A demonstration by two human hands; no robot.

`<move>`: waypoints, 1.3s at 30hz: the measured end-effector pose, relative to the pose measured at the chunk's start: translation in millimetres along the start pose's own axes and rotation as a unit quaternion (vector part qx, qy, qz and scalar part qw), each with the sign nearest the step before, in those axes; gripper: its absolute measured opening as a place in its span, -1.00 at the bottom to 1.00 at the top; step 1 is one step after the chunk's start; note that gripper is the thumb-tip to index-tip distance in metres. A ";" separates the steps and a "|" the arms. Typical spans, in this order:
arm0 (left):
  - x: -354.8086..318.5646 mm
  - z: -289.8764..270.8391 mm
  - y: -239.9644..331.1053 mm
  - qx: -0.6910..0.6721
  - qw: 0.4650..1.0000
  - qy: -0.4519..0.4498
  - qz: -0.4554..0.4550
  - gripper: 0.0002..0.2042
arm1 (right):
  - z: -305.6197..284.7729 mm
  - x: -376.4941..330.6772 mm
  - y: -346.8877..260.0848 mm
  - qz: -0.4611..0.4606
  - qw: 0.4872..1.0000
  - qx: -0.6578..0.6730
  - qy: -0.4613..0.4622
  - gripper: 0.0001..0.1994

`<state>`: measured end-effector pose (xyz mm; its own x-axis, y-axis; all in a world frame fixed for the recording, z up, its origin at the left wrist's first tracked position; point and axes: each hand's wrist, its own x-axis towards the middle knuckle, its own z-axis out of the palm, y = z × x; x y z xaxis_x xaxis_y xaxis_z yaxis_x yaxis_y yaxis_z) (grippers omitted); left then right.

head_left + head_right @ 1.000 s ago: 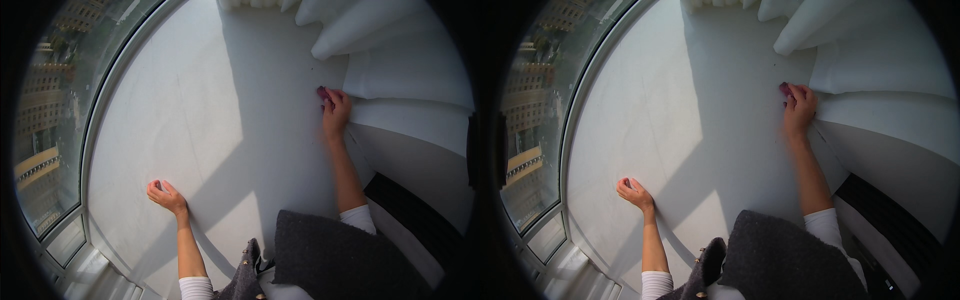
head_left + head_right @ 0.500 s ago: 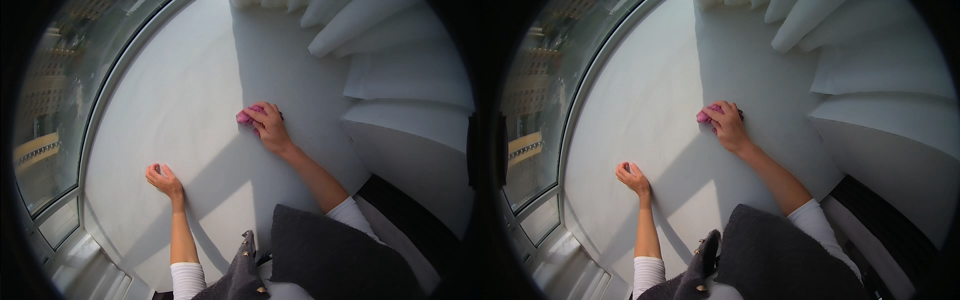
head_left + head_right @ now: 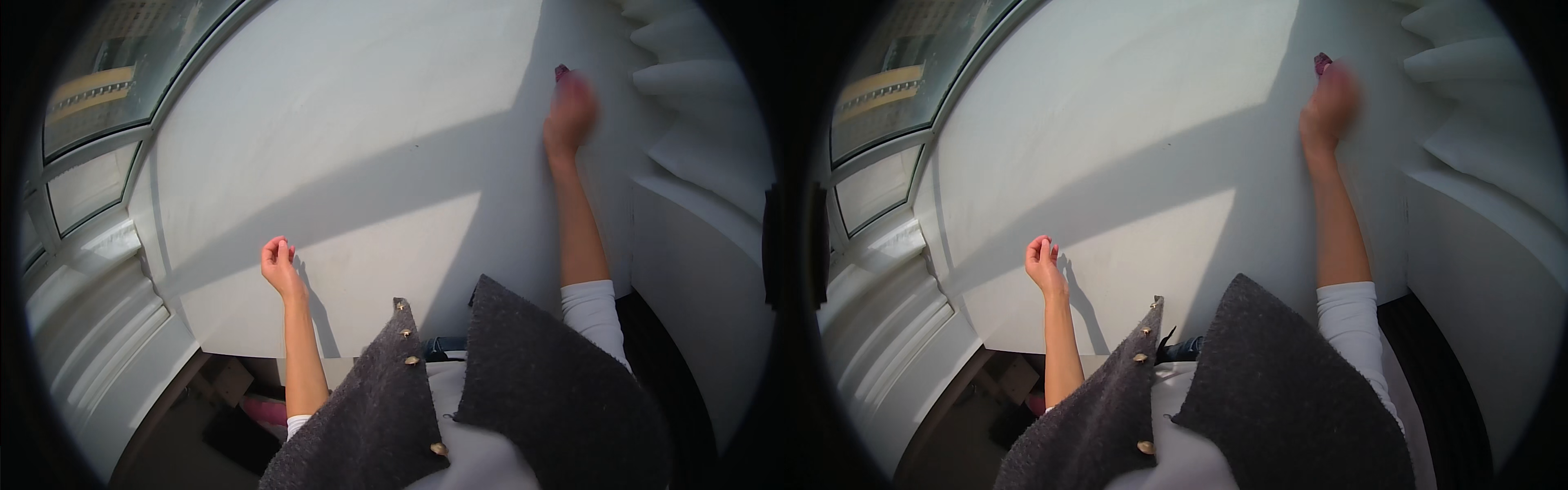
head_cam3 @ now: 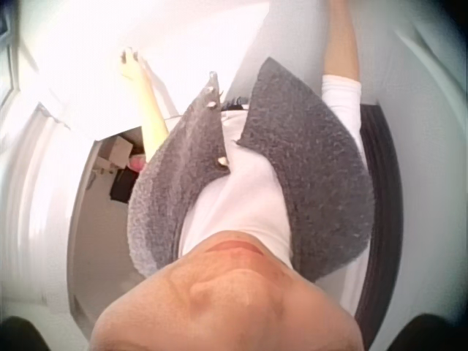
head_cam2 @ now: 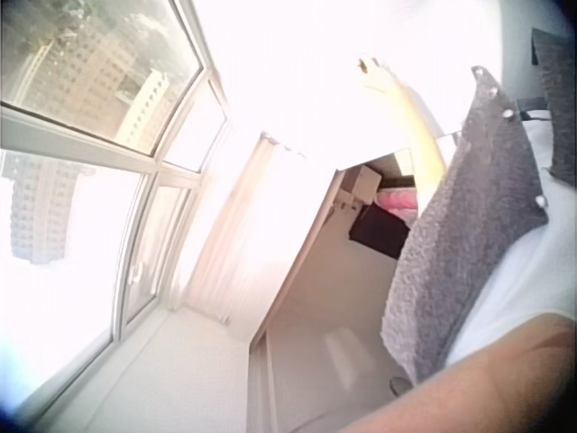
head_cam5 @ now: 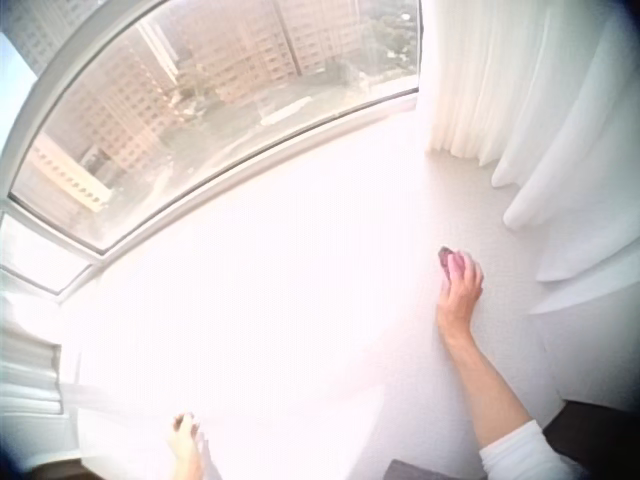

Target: The person fills a pink basin with water at a bathroom sink, wrings a purple cloth, and carries the basin into a bedroom. They remove a quilted cover from a window seat and wipe the white surface with the cloth, then rinse the cloth in the basin.

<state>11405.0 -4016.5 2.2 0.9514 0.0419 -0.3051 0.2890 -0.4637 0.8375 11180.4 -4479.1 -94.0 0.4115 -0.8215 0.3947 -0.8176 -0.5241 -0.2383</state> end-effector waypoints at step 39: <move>-238.3 -482.6 -332.4 -0.179 0.911 0.313 -0.199 -0.89 | -234.3 -578.9 -494.6 -0.278 0.480 0.646 -0.525 -0.55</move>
<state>11133.5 -3445.2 15.3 0.6052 0.6929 -0.3921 0.5338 0.0122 0.8455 11252.3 -3691.6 3.4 0.9519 0.2204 0.2129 0.1884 0.1269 -0.9738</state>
